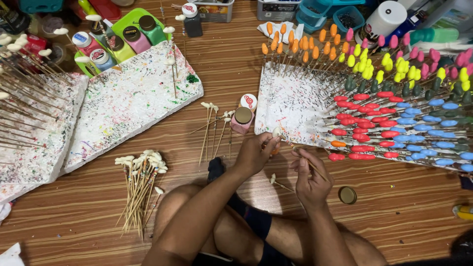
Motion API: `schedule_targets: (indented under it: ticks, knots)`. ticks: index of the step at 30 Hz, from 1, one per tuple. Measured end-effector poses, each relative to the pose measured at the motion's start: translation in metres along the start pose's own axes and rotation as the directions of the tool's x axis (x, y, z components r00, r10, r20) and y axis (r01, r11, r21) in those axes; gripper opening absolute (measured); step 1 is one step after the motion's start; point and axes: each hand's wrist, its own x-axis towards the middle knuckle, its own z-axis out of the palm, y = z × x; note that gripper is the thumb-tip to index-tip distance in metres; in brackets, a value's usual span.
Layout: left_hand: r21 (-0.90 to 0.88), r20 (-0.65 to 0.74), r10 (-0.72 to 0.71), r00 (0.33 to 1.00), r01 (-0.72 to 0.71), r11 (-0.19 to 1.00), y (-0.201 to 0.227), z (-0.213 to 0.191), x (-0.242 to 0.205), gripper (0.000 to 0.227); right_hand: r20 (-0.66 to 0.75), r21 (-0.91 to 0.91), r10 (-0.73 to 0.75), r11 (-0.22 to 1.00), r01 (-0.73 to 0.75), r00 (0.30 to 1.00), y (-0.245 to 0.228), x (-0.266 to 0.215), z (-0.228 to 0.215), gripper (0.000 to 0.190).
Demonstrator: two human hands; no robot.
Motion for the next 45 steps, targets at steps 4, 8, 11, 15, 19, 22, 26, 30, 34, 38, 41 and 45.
schedule_targets:
  ticks: [4, 8, 11, 15, 19, 22, 26, 30, 34, 38, 41, 45]
  knots:
    - [-0.01, 0.011, -0.018, 1.0, 0.018, 1.0, 0.002, -0.002, -0.001, 0.021, -0.001, -0.003, -0.016, 1.0, 0.016, 1.0, -0.002, 0.002, 0.001, 0.02]
    - [0.013, 0.003, 0.02, 1.0, -0.02, 1.0, -0.002, -0.002, 0.001, 0.018, 0.005, -0.007, -0.018, 1.0, 0.018, 1.0, -0.003, 0.002, 0.001, 0.02]
    - [0.026, 0.005, 0.041, 0.999, -0.041, 0.999, -0.001, -0.003, 0.001, 0.017, 0.006, -0.007, -0.017, 1.0, 0.017, 1.0, -0.002, 0.003, 0.001, 0.02]
    - [0.049, -0.009, 0.082, 0.997, -0.082, 0.995, 0.002, -0.004, 0.001, 0.015, 0.002, 0.031, 0.058, 0.998, -0.058, 0.998, -0.002, 0.0, 0.0, 0.02]
    - [0.062, 0.0, 0.091, 0.996, -0.091, 0.994, 0.005, -0.005, -0.002, 0.016, -0.005, 0.044, 0.071, 0.997, -0.07, 0.997, -0.001, -0.003, -0.002, 0.021]
    - [0.059, 0.024, 0.096, 0.995, -0.098, 0.993, 0.0, -0.005, -0.001, 0.014, -0.017, 0.086, 0.102, 0.991, -0.1, 0.995, 0.007, -0.009, -0.005, 0.023]
    - [0.051, 0.026, 0.152, 0.988, -0.153, 0.987, 0.006, -0.008, -0.002, 0.018, -0.045, 0.165, 0.18, 0.971, -0.17, 0.983, 0.004, -0.011, -0.008, 0.024]
    - [0.015, 0.008, 0.19, 0.982, -0.19, 0.982, 0.017, -0.007, -0.006, 0.021, -0.09, 0.203, 0.255, 0.951, -0.233, 0.963, 0.001, -0.017, -0.011, 0.023]
    - [-0.036, -0.01, 0.2, 0.98, -0.2, 0.979, 0.014, -0.005, -0.011, 0.022, -0.124, 0.277, 0.349, 0.911, -0.306, 0.929, -0.003, -0.019, -0.019, 0.024]
    - [-0.082, 0.007, 0.126, 0.992, -0.126, 0.989, 0.016, -0.006, -0.014, 0.023, -0.182, 0.458, 0.446, 0.827, -0.325, 0.876, 0.004, -0.02, -0.025, 0.024]
    - [-0.2, 0.008, 0.007, 1.0, -0.005, 0.98, -0.005, 0.008, -0.009, 0.029, -0.199, 0.507, 0.481, 0.796, -0.33, 0.854, 0.009, -0.024, -0.027, 0.026]
    - [-0.387, -0.01, -0.126, 0.992, 0.112, 0.915, -0.003, 0.008, -0.012, 0.033, -0.207, 0.448, 0.469, 0.826, -0.343, 0.859, 0.003, -0.023, -0.022, 0.024]
